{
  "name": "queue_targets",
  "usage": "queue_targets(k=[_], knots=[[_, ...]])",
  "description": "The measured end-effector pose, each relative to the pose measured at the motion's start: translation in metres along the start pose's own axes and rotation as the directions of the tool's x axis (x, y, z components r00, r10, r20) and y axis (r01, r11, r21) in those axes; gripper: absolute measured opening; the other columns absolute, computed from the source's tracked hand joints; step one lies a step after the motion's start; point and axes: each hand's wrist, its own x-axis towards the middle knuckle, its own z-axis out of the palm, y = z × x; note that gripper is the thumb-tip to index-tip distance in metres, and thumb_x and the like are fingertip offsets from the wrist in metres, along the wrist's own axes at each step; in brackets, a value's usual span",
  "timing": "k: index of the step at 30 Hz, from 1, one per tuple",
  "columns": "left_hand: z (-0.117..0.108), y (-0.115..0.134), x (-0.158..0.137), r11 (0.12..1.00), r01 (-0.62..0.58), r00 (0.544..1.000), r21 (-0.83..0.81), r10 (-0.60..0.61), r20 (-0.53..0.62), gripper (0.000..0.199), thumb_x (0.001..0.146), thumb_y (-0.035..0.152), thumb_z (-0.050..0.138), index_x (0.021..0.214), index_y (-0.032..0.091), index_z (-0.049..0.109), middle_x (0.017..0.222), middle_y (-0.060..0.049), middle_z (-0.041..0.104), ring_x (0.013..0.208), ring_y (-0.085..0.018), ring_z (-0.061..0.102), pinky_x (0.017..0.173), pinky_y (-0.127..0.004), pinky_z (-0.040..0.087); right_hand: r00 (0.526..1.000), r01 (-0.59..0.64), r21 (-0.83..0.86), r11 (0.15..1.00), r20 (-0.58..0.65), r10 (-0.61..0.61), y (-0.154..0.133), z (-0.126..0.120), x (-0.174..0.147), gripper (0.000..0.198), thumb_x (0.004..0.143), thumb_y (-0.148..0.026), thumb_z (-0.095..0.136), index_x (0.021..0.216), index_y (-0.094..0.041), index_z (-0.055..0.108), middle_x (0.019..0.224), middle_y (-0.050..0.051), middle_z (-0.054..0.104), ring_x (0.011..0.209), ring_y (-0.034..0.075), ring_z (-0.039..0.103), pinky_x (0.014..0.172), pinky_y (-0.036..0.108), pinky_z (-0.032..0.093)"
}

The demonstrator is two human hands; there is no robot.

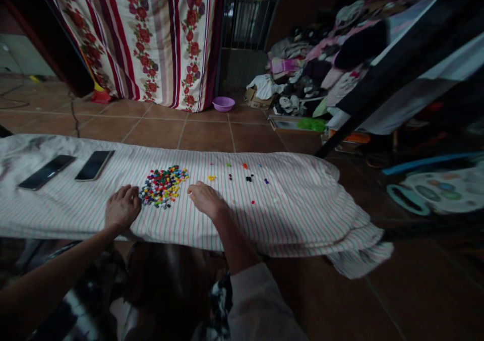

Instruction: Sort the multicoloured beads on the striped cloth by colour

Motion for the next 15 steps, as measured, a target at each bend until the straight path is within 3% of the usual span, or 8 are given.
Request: queue_targets(k=[8,15], knots=[[0.002,0.000,0.000,1.000,-0.014,1.000,0.000,0.014,-0.016,0.041,0.093,0.027,0.039,0.125,0.016,0.062,0.137,-0.017,0.060,0.130,-0.031,0.051,0.108,-0.050,0.039,0.991,0.128,0.018,0.992,0.031,-0.128,-0.029,0.011,0.028,0.026,0.097,-0.014,0.050,0.105,-0.019,0.073,0.107,0.007,0.065,0.098,0.016,0.061,0.086,0.024,0.042],[0.004,0.000,-0.001,1.000,0.009,0.999,-0.012,-0.009,-0.031,0.041,0.093,0.027,0.039,0.126,0.018,0.061,0.138,-0.016,0.060,0.131,-0.030,0.050,0.109,-0.049,0.037,0.989,0.128,0.012,0.992,0.072,-0.129,-0.042,0.014,0.040,0.025,0.095,-0.014,0.051,0.101,-0.020,0.075,0.106,0.007,0.064,0.095,0.017,0.060,0.086,0.025,0.043]])
